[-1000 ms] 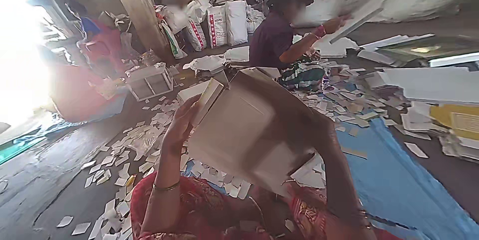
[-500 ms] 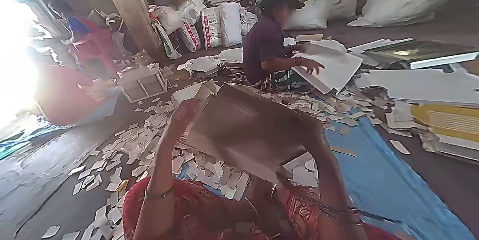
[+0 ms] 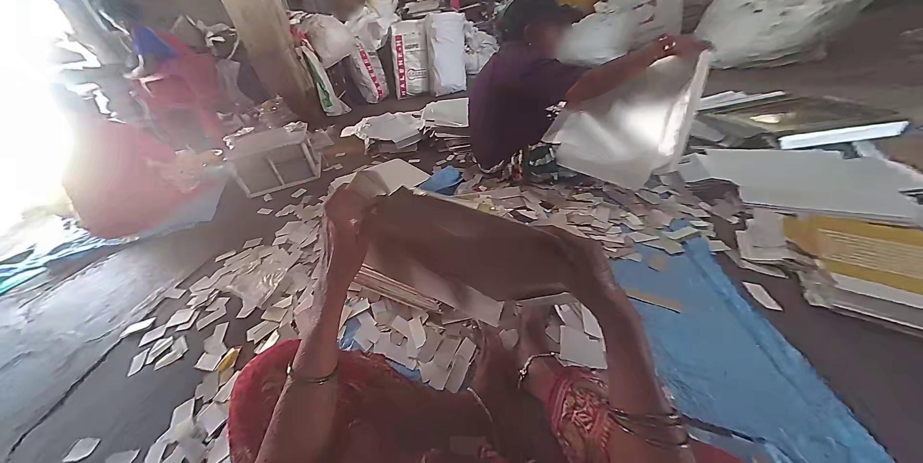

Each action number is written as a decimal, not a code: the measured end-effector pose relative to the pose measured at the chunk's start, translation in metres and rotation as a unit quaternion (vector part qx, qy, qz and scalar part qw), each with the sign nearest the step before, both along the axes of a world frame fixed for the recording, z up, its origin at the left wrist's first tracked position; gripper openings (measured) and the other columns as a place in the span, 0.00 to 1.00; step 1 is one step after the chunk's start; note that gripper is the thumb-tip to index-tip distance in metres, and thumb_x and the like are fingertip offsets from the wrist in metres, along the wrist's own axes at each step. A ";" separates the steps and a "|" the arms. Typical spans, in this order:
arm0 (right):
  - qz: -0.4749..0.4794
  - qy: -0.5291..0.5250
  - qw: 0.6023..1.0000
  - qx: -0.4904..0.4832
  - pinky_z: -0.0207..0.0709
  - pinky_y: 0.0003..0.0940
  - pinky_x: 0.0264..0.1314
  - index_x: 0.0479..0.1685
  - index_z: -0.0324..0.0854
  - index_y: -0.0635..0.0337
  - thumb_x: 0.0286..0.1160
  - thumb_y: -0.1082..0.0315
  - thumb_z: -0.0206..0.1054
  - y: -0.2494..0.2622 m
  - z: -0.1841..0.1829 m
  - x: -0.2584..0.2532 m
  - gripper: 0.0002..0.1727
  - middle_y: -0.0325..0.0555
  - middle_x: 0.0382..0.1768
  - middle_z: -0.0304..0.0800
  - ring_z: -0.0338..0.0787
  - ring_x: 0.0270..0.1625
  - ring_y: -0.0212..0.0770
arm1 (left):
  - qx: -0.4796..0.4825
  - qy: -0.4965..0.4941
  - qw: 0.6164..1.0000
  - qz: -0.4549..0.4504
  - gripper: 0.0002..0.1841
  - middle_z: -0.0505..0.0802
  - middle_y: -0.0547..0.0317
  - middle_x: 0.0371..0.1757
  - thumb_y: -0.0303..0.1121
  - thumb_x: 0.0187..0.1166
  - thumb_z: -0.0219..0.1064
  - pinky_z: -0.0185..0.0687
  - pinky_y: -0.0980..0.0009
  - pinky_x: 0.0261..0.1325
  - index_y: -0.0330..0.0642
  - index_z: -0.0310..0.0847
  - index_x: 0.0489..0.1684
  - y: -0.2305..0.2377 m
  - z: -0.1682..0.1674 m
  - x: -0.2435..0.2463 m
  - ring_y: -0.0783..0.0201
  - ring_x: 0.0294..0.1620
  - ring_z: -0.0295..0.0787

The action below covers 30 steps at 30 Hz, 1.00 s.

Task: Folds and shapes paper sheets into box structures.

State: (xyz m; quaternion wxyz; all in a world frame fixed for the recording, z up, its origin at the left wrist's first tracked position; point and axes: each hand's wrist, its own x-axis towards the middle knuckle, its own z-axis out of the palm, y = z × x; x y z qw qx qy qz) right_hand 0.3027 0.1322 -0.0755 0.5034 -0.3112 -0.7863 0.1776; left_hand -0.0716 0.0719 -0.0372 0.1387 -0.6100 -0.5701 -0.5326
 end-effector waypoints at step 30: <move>-0.080 0.088 0.990 0.078 0.86 0.42 0.62 0.51 0.93 0.60 0.79 0.78 0.64 0.012 0.006 0.033 0.13 0.48 0.50 0.97 0.95 0.54 0.40 | -0.112 -0.316 0.902 -0.274 0.08 0.87 0.80 0.38 0.25 0.78 0.55 0.84 0.82 0.55 0.42 0.69 0.51 -0.055 0.035 0.021 0.84 0.42 0.86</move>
